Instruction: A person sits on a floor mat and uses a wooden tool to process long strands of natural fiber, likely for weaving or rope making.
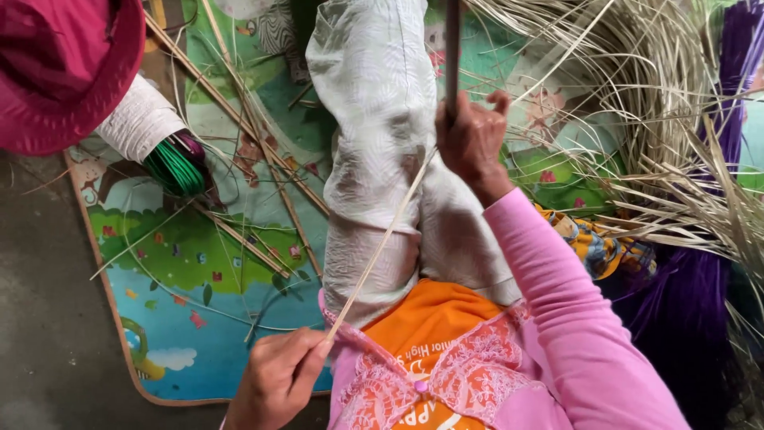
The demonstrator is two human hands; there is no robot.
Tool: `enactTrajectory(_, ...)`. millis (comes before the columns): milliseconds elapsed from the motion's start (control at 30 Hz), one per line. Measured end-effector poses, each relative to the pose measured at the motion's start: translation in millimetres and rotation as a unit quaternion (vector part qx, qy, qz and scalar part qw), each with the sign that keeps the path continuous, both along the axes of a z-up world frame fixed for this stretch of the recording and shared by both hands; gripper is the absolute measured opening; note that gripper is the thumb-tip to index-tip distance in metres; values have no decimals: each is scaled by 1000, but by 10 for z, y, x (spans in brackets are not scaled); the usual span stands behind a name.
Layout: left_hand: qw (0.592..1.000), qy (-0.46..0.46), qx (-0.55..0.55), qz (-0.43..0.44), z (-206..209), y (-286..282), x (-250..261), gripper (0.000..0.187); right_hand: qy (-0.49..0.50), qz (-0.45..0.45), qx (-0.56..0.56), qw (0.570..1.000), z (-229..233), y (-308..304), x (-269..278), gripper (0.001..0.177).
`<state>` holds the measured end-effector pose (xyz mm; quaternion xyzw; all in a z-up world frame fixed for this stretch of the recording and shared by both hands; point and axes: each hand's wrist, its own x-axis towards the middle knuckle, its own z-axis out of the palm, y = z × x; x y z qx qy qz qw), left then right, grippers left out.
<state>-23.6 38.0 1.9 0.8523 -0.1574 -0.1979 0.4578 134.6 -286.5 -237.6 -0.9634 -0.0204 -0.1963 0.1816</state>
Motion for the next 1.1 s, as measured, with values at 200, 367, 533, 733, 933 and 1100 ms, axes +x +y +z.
enactTrajectory(200, 997, 46, -12, 53, -218, 241, 8, 7, 29, -53, -53, 997, -337, -568, 122, 18)
enactTrajectory(367, 992, 12, 70, 107, -451, 44, 159, 7, 130, -185, 229, 947, -37, -521, 125, 30)
enactTrajectory(533, 985, -20, 143, 97, -617, -203, 310, 11, 39, -47, 486, 872, 550, -257, -218, 11)
enactTrajectory(733, 982, -7, 142, 122, -724, -285, 382, 10, 65, -92, 599, 793, 150, 277, -912, 18)
enactTrajectory(933, 982, 2, 52, 180, -840, -334, 399, 13, 125, -42, 637, 760, 202, 304, -1074, 26)
enactTrajectory(1100, 985, -14, 34, 170, -771, -468, 400, 15, 100, 79, 637, 760, 976, 589, -974, 39)
